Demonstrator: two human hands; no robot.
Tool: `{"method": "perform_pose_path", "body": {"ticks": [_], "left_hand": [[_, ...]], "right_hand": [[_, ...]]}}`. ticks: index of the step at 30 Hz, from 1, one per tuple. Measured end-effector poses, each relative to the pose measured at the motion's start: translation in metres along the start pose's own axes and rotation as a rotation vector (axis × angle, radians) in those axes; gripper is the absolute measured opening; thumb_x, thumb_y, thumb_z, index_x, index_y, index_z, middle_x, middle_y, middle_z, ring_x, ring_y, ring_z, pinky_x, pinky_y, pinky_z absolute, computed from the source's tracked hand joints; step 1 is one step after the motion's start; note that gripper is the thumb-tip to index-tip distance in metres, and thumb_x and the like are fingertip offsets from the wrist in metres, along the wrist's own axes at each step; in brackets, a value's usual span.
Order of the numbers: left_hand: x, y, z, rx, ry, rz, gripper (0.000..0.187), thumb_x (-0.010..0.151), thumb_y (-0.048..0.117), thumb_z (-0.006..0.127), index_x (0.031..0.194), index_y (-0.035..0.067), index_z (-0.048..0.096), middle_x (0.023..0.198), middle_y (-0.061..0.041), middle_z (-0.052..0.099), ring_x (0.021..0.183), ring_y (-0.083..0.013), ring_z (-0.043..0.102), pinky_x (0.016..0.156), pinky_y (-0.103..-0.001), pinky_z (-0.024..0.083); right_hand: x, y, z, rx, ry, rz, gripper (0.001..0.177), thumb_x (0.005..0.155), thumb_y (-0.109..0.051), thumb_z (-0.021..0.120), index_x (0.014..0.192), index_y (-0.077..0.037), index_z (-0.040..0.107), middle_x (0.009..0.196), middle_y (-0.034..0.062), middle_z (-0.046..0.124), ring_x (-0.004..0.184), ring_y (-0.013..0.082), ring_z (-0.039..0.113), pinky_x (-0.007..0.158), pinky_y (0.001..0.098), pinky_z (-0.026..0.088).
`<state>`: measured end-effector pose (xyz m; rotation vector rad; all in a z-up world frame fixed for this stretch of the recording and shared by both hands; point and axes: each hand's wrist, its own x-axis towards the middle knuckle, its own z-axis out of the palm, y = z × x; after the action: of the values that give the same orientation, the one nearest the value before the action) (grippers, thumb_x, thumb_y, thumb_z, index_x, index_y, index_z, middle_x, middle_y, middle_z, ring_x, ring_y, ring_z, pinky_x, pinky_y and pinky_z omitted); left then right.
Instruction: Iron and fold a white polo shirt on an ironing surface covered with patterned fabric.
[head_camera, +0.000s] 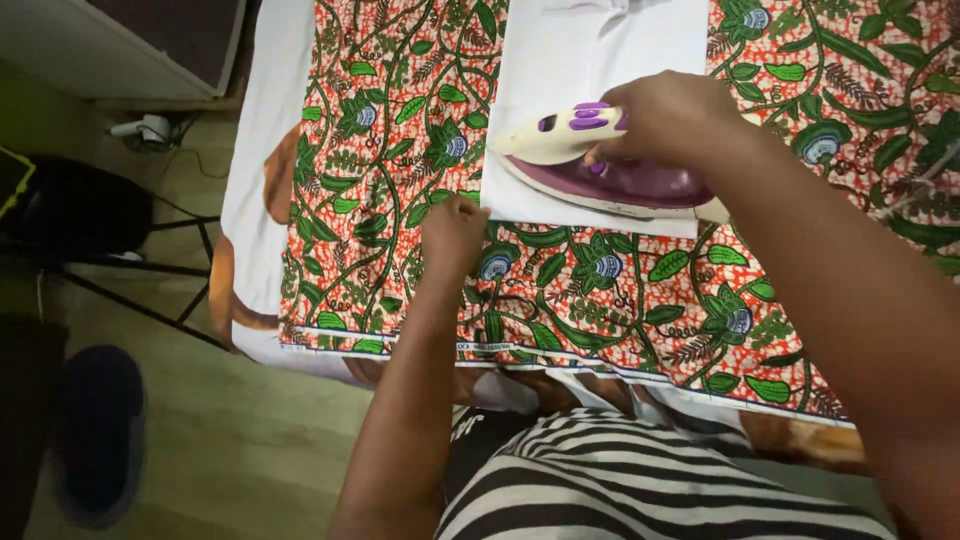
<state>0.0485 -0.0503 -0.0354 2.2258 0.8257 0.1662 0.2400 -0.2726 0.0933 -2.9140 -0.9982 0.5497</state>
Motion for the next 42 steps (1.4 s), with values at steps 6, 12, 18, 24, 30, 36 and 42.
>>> {"method": "perform_pose_path", "body": {"ticks": [6,12,18,24,30,36,42], "left_hand": [[-0.007,0.006,-0.015,-0.235,-0.094,-0.135,0.019,0.088,0.022,0.074,0.093,0.004,0.074,0.076,-0.014,0.075,0.062,-0.0280,0.070,0.059,-0.042,0.054],[0.006,-0.016,-0.009,-0.030,-0.005,0.120,0.025,0.081,0.027,0.082,0.084,0.003,0.076,0.076,-0.013,0.075,0.063,-0.0252,0.070,0.062,-0.040,0.055],[0.012,-0.014,-0.014,-0.023,-0.135,0.040,0.020,0.084,0.024,0.077,0.081,0.004,0.075,0.071,-0.014,0.074,0.060,-0.0251,0.070,0.061,-0.039,0.056],[0.012,-0.027,-0.021,-0.145,-0.209,0.084,0.015,0.083,0.021,0.075,0.086,0.006,0.076,0.073,-0.012,0.074,0.059,-0.0206,0.070,0.058,-0.036,0.055],[0.012,-0.035,-0.047,-0.313,-0.323,0.222,0.014,0.088,0.018,0.073,0.090,0.005,0.075,0.076,-0.008,0.075,0.064,-0.0123,0.069,0.062,-0.030,0.056],[0.000,-0.060,-0.050,-0.589,-0.431,0.263,0.009,0.094,0.010,0.072,0.099,0.003,0.070,0.083,-0.005,0.072,0.072,-0.0105,0.066,0.064,-0.026,0.054],[-0.012,-0.044,-0.074,-0.390,-0.378,0.443,0.012,0.091,0.011,0.074,0.099,0.003,0.070,0.084,-0.007,0.067,0.069,-0.0131,0.063,0.062,-0.028,0.052]], "right_hand": [[-0.012,-0.025,-0.003,0.034,-0.044,-0.064,0.068,0.071,-0.066,0.080,0.131,-0.035,0.070,0.113,0.0015,0.076,0.104,0.0298,0.072,0.085,0.0472,0.057],[-0.005,-0.036,0.003,0.007,0.050,-0.011,0.063,0.077,-0.067,0.078,0.130,-0.033,0.070,0.110,0.0068,0.076,0.101,0.0326,0.072,0.084,0.0478,0.057],[-0.009,-0.045,-0.003,-0.049,-0.013,-0.076,0.060,0.075,-0.064,0.078,0.127,-0.035,0.072,0.110,0.0054,0.077,0.101,0.0319,0.073,0.084,0.0474,0.058],[-0.001,-0.063,0.005,-0.034,0.070,0.137,0.067,0.075,-0.071,0.077,0.130,-0.033,0.070,0.109,0.0100,0.076,0.099,0.0348,0.072,0.083,0.0490,0.058],[-0.016,-0.087,-0.009,-0.002,-0.066,0.189,0.066,0.071,-0.069,0.078,0.127,-0.033,0.073,0.108,0.0075,0.079,0.100,0.0313,0.074,0.084,0.0479,0.058],[-0.028,-0.113,0.008,-0.063,-0.066,0.319,0.066,0.073,-0.074,0.075,0.127,-0.037,0.072,0.109,0.0066,0.077,0.099,0.0313,0.074,0.083,0.0471,0.058],[0.001,-0.095,0.021,0.040,0.096,0.586,0.065,0.080,-0.072,0.074,0.127,-0.029,0.073,0.110,0.0108,0.076,0.098,0.0350,0.074,0.080,0.0489,0.059]]}}
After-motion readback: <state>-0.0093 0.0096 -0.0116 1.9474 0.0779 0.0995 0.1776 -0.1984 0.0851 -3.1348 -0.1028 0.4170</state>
